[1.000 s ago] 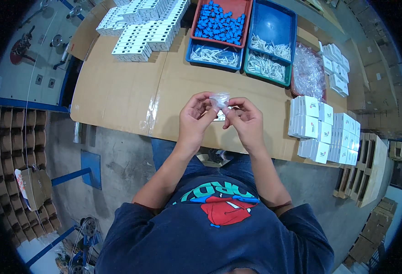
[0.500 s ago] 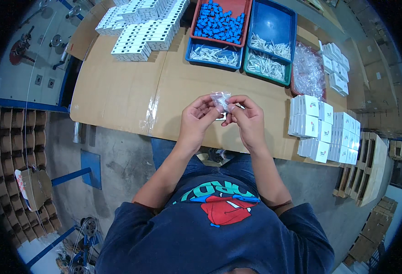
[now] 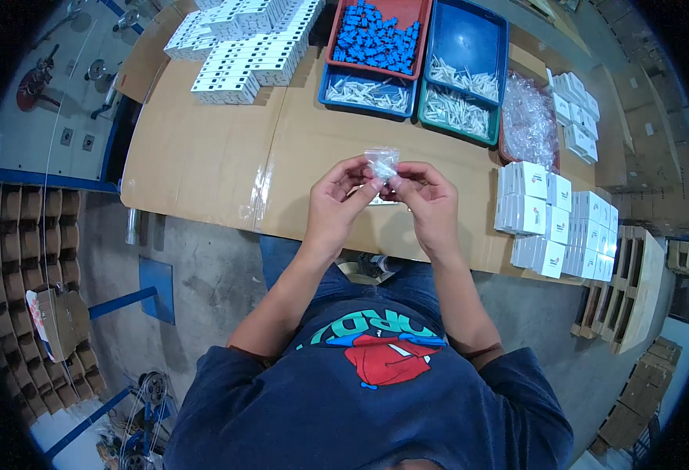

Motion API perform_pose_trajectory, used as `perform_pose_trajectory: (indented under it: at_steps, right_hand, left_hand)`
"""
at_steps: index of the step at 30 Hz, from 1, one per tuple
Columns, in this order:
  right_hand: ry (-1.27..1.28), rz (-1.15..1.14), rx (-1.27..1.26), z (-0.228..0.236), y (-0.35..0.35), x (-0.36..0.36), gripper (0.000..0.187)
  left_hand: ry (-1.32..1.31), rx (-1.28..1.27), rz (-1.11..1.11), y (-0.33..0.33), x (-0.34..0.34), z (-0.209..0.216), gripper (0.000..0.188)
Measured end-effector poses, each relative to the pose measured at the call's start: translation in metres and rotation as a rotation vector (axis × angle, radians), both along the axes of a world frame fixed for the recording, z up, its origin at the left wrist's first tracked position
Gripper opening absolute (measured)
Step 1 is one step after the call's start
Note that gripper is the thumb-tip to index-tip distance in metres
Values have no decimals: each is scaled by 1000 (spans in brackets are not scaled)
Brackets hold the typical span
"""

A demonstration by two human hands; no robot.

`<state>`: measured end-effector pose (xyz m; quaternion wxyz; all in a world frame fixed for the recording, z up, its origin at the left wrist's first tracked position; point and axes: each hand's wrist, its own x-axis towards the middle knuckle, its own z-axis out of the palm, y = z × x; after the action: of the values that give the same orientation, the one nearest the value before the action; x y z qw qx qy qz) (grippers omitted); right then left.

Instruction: The recorder is sorting and packaging small electronic or industrial components into boxes and plastic bags.

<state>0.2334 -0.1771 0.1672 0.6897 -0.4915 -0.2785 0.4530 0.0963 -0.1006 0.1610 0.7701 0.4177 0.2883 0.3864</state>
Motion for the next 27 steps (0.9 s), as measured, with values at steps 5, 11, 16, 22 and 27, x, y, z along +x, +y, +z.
perform_pose_trajectory:
  at_steps: [5,11,16,22,27]
  right_hand:
    - [-1,-51,17,0,2,-3,20]
    - [-25,87,-22,0,-1,2,23]
    - [-72,112,-41,-3,-2,2,25]
    - [-8,3,-56,6,-1,1,23]
    - [1,2,-51,1,-1,3,23]
  left_hand:
    - [37,-6,-5,-1,-2,-5,31]
    - [47,28,27,0,-5,-7,23]
    - [58,44,17,-1,-4,-11,22]
    - [20,23,-16,-3,-2,2,27]
    - [43,39,-20,-1,-4,-3,27]
